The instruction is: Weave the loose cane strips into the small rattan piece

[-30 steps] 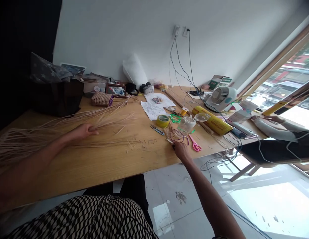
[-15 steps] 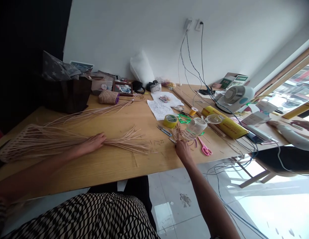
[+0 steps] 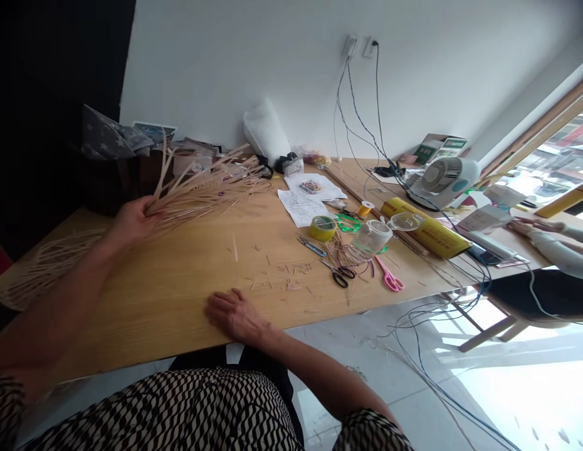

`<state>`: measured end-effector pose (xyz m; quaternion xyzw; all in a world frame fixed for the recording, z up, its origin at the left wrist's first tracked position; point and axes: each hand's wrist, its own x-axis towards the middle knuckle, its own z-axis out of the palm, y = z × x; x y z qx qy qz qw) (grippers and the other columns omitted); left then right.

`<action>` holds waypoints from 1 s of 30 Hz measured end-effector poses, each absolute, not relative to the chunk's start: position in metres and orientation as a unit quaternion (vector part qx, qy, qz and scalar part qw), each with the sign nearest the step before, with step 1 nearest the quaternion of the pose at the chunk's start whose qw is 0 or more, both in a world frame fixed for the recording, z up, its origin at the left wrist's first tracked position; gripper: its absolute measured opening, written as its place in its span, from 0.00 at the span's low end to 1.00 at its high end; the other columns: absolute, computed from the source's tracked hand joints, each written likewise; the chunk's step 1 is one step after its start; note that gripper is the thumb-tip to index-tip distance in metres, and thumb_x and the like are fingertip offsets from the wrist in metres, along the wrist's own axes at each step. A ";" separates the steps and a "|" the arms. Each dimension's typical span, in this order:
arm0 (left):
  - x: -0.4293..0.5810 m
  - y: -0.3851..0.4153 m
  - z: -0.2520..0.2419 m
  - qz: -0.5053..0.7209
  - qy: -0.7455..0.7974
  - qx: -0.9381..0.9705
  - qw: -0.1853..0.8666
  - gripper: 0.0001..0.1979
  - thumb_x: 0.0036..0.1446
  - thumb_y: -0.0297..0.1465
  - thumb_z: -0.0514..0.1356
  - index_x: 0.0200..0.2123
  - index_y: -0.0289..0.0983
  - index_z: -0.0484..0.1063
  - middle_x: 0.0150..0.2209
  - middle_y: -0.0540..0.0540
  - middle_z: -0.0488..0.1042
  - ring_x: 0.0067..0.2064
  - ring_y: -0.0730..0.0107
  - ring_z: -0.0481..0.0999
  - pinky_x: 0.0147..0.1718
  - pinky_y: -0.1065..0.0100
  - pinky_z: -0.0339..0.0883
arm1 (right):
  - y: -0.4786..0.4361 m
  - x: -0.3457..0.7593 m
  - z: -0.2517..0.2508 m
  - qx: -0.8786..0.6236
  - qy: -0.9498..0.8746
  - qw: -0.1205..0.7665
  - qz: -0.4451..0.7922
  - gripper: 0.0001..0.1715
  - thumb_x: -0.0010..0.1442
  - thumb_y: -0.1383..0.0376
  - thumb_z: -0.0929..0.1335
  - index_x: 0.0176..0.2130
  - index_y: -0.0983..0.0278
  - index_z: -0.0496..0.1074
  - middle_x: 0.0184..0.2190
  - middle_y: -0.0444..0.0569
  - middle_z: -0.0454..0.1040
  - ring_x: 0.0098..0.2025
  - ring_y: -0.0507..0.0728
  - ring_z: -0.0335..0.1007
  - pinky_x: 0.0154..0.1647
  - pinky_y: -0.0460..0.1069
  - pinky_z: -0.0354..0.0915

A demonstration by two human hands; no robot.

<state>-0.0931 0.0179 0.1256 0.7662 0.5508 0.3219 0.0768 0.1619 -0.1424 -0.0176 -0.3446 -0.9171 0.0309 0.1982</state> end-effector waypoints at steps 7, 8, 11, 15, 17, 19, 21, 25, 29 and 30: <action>-0.096 0.012 0.133 0.411 0.560 0.718 0.046 0.14 0.52 0.34 0.58 0.38 0.29 0.74 0.30 0.49 0.75 0.30 0.76 0.67 0.29 0.77 0.58 | -0.092 0.273 -0.032 -0.525 -0.820 0.227 0.024 0.18 0.60 0.71 0.60 0.46 0.63 0.73 0.50 0.53 0.72 0.52 0.56 0.67 0.54 0.52 0.60; -0.096 0.011 0.135 0.414 0.561 0.716 0.034 0.14 0.52 0.34 0.59 0.38 0.29 0.74 0.29 0.49 0.75 0.29 0.76 0.68 0.28 0.77 0.58 | -0.087 0.295 -0.031 -0.563 -0.794 0.228 0.019 0.17 0.60 0.71 0.60 0.43 0.64 0.75 0.47 0.53 0.74 0.50 0.55 0.69 0.53 0.51 0.61; -0.096 0.013 0.139 0.423 0.568 0.706 0.007 0.15 0.52 0.35 0.58 0.37 0.30 0.75 0.28 0.49 0.75 0.29 0.75 0.68 0.28 0.76 0.58 | -0.075 0.341 -0.022 -0.645 -0.730 0.227 -0.003 0.17 0.58 0.72 0.60 0.38 0.67 0.76 0.42 0.57 0.76 0.45 0.58 0.71 0.49 0.52 0.65; -0.094 0.014 0.140 0.445 0.574 0.687 -0.017 0.15 0.52 0.36 0.57 0.38 0.31 0.75 0.29 0.47 0.76 0.28 0.73 0.69 0.28 0.75 0.58 | -0.054 0.322 -0.002 -0.679 -0.696 0.232 -0.039 0.22 0.57 0.76 0.56 0.39 0.71 0.75 0.40 0.63 0.75 0.45 0.61 0.71 0.49 0.56 0.63; -0.094 0.014 0.139 0.439 0.581 0.685 -0.028 0.16 0.52 0.37 0.57 0.38 0.32 0.75 0.29 0.46 0.76 0.28 0.71 0.70 0.28 0.74 0.59 | -0.039 0.275 0.002 -0.655 -0.718 0.232 -0.039 0.21 0.59 0.75 0.56 0.42 0.70 0.74 0.44 0.62 0.74 0.47 0.59 0.69 0.51 0.54 0.61; -0.094 0.012 0.138 0.431 0.584 0.687 -0.038 0.16 0.51 0.37 0.57 0.39 0.33 0.75 0.29 0.45 0.76 0.29 0.69 0.71 0.29 0.73 0.60 | -0.023 0.215 0.001 -0.608 -0.761 0.225 -0.028 0.17 0.61 0.70 0.59 0.43 0.64 0.74 0.46 0.54 0.74 0.49 0.55 0.68 0.53 0.49 0.60; -0.095 0.011 0.137 0.427 0.586 0.688 -0.041 0.16 0.51 0.37 0.56 0.40 0.35 0.75 0.29 0.46 0.76 0.30 0.68 0.72 0.30 0.72 0.61 | -0.007 0.158 -0.005 -0.506 -0.834 0.219 -0.016 0.15 0.63 0.65 0.60 0.45 0.62 0.72 0.50 0.51 0.71 0.53 0.53 0.63 0.55 0.49 0.56; -0.099 0.009 0.137 0.424 0.599 0.679 -0.033 0.15 0.50 0.37 0.56 0.37 0.36 0.75 0.25 0.49 0.73 0.28 0.70 0.70 0.27 0.72 0.59 | 0.028 0.111 -0.017 -0.503 -0.853 0.139 -0.007 0.12 0.63 0.65 0.61 0.41 0.64 0.71 0.48 0.50 0.71 0.49 0.52 0.63 0.52 0.48 0.55; -0.099 0.010 0.139 0.422 0.596 0.683 -0.007 0.13 0.50 0.36 0.55 0.35 0.35 0.74 0.25 0.50 0.72 0.27 0.72 0.68 0.26 0.74 0.58 | 0.045 0.168 -0.025 -0.596 -0.794 0.119 -0.019 0.14 0.62 0.71 0.58 0.37 0.69 0.71 0.39 0.54 0.73 0.41 0.54 0.65 0.44 0.48 0.59; -0.098 0.010 0.139 0.420 0.595 0.685 0.001 0.13 0.50 0.36 0.55 0.35 0.35 0.74 0.25 0.50 0.72 0.27 0.72 0.68 0.26 0.74 0.57 | 0.043 0.192 -0.026 -0.616 -0.779 0.115 -0.023 0.14 0.62 0.72 0.58 0.37 0.70 0.71 0.39 0.55 0.73 0.40 0.54 0.65 0.43 0.48 0.59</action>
